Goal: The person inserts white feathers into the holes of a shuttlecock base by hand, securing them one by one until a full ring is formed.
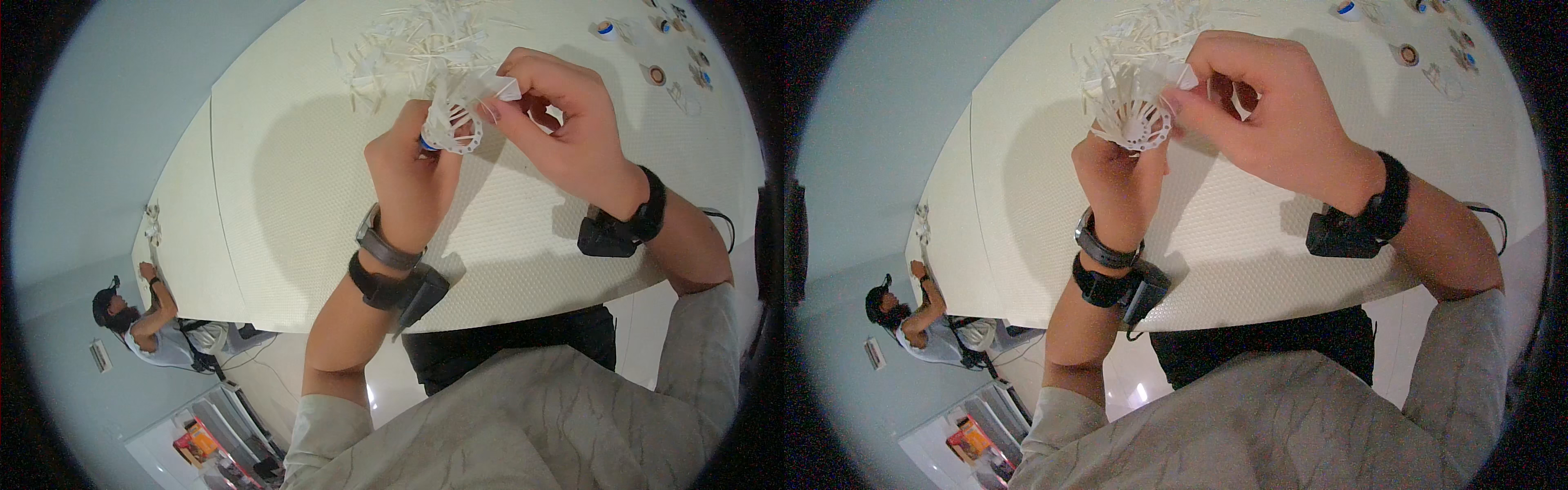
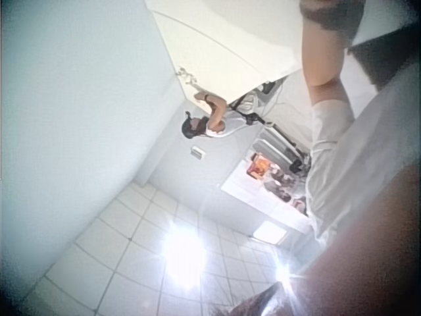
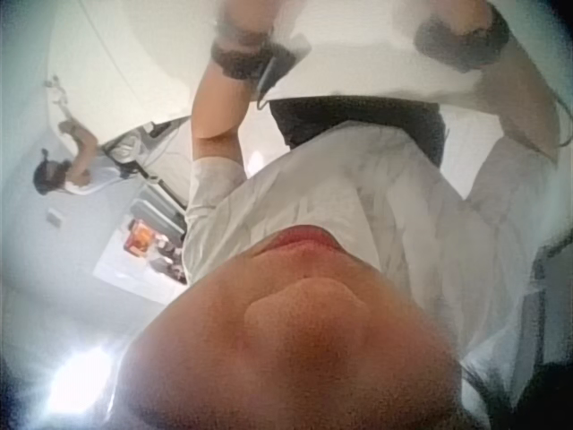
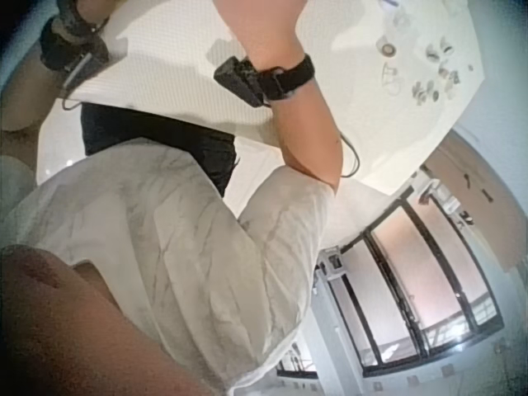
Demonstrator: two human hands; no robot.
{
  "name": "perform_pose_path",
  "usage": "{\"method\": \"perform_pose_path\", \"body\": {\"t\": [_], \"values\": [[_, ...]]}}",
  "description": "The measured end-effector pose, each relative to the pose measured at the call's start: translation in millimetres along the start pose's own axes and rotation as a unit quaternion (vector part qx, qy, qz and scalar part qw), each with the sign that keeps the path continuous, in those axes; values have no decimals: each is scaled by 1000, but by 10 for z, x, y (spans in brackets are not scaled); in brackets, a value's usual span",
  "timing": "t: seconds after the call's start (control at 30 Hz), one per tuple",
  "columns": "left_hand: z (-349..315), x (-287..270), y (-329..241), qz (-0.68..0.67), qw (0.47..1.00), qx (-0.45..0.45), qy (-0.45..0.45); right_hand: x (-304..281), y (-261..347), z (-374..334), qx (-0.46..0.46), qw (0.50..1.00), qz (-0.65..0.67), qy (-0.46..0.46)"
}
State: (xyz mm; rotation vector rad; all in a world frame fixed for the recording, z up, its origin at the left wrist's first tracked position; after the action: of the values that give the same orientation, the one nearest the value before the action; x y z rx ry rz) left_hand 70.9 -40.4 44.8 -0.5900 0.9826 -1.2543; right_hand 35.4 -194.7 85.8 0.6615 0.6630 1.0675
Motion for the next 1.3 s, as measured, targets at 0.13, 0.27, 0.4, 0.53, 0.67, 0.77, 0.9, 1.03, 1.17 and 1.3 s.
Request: {"method": "perform_pose_path", "body": {"t": [0.13, 0.27, 0.4, 0.53, 0.67, 0.77, 0.9, 1.03, 1.17, 1.3], "values": [[18, 5, -116, 24, 1000, 19, 1, -32, 6, 14, -4, 999, -34, -5], [-7, 71, -64, -23, 999, -2, 27, -42, -21, -1, 5, 1000, -11, 13], [-10, 83, -66, 15, 998, 26, 45, -2, -19, -13, 12, 999, -7, 46], [-21, 86, -125, 19, 994, 92, 48, 30, -20, -37, 26, 998, 12, 48], [-19, 71, -166, 37, 992, 114, 37, -6, 29, -2, 14, 1000, -2, 19], [1, 44, -192, 73, 990, 120, 24, 10, 22, 5, 8, 999, -26, 41], [14, 34, -160, 88, 992, 89, 21, -37, -13, 12, 38, 998, -41, 17], [6, 40, -198, 109, 991, 78, 29, -25, -81, -22, 57, 997, -42, 41], [-8, 21, -140, 117, 989, 81, 29, 22, -139, -54, 79, 997, 5, 19], [-5, 33, -163, 148, 985, 81, 25, -6, -142, -74, 87, 995, 35, -19]]}}
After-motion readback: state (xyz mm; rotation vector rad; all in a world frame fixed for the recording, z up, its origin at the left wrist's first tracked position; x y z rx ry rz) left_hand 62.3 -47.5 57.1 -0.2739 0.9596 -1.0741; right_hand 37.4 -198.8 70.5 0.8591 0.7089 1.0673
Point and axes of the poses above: each hand's wrist, its own z-axis towards the middle knuckle, its own x-axis out of the palm, y = z × x, the point moved 10 cm from there along z, towards the middle knuckle, and after that the axes turned 11 degrees about -y, right-handed, at the moved point
